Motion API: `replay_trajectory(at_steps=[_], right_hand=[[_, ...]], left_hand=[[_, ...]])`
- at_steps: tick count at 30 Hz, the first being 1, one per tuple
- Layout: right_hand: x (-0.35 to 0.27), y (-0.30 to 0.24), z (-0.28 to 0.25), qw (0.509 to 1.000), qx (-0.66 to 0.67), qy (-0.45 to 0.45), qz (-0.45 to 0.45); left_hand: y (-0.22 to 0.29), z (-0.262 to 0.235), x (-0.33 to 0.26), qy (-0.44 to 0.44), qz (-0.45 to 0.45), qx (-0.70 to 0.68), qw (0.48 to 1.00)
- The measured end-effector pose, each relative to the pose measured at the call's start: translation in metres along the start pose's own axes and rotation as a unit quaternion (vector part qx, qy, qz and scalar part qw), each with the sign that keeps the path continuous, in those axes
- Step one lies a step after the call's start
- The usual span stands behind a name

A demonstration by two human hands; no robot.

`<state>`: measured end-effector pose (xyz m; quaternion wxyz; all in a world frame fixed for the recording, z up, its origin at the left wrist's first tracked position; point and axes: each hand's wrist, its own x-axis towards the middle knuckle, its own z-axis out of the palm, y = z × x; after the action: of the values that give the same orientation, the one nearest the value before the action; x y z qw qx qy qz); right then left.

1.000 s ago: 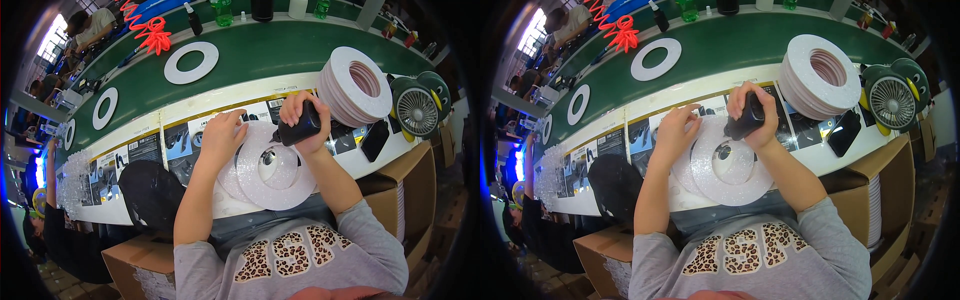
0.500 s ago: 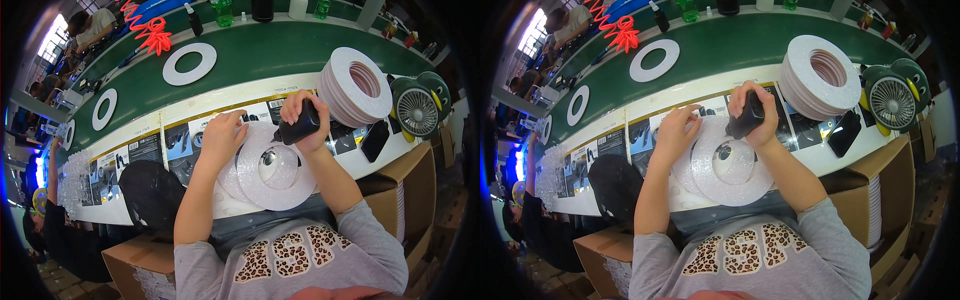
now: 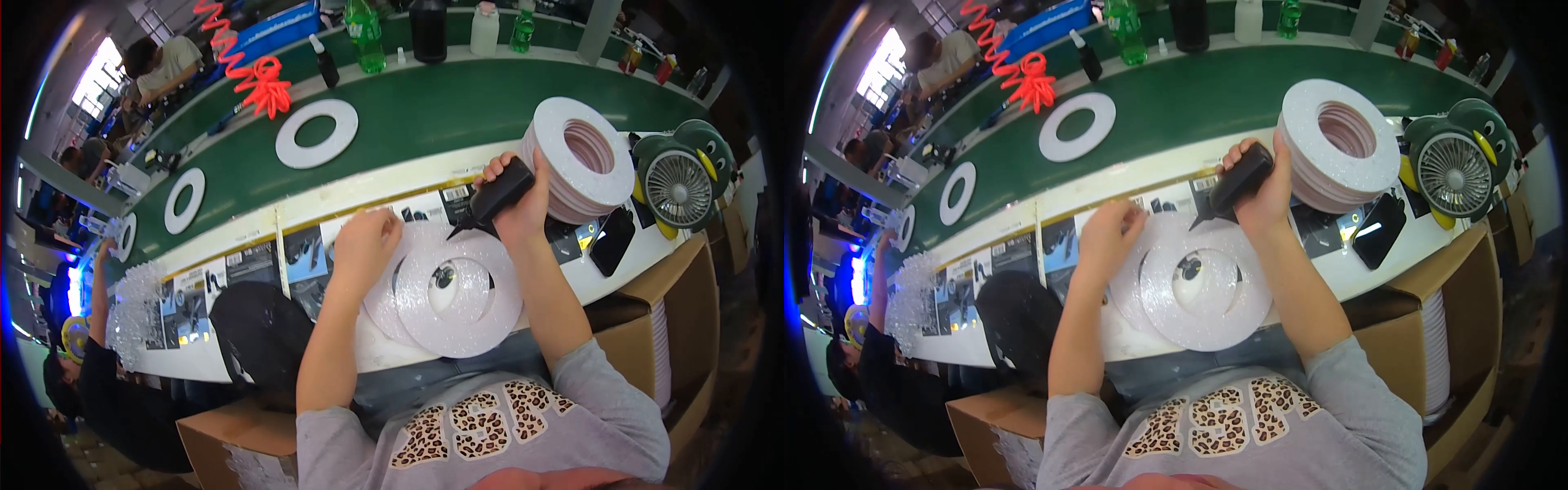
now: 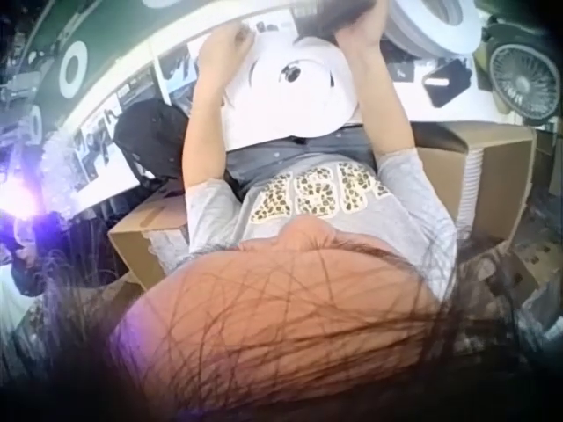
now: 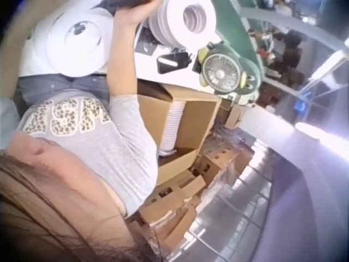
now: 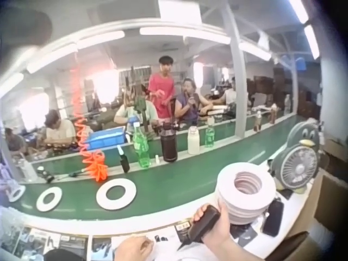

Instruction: Applying sealant or adhesive to circular light fixture components on a factory assembly line.

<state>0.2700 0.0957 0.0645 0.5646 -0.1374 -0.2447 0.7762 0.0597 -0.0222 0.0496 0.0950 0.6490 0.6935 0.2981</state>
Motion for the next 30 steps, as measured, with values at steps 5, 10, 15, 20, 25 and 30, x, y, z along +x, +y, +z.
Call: replay_trajectory(at_steps=[5,10,15,20,25,30], right_hand=[[0.004,0.002,-0.003,0.994,0.041,0.091,0.036],[0.002,-0.001,-0.008,0.996,0.027,0.083,0.019],[0.001,-0.001,-0.002,0.997,0.042,0.062,0.017],[0.006,0.004,-0.010,0.998,0.049,0.035,0.030],[0.006,0.008,-0.004,0.996,0.047,0.056,0.044],[0.002,0.004,0.001,0.995,0.032,0.065,0.074]], left_hand=[[0.011,-0.001,-0.009,-0.072,-0.003,0.012,0.997],[0.028,0.006,-0.023,-0.084,0.085,0.093,0.989],[0.036,0.010,-0.030,-0.070,0.078,0.166,0.981],[0.034,0.005,-0.028,-0.085,0.012,0.171,0.981],[0.023,-0.004,-0.022,-0.113,-0.053,0.171,0.977],[0.009,-0.005,-0.017,-0.075,0.037,0.152,0.985]])
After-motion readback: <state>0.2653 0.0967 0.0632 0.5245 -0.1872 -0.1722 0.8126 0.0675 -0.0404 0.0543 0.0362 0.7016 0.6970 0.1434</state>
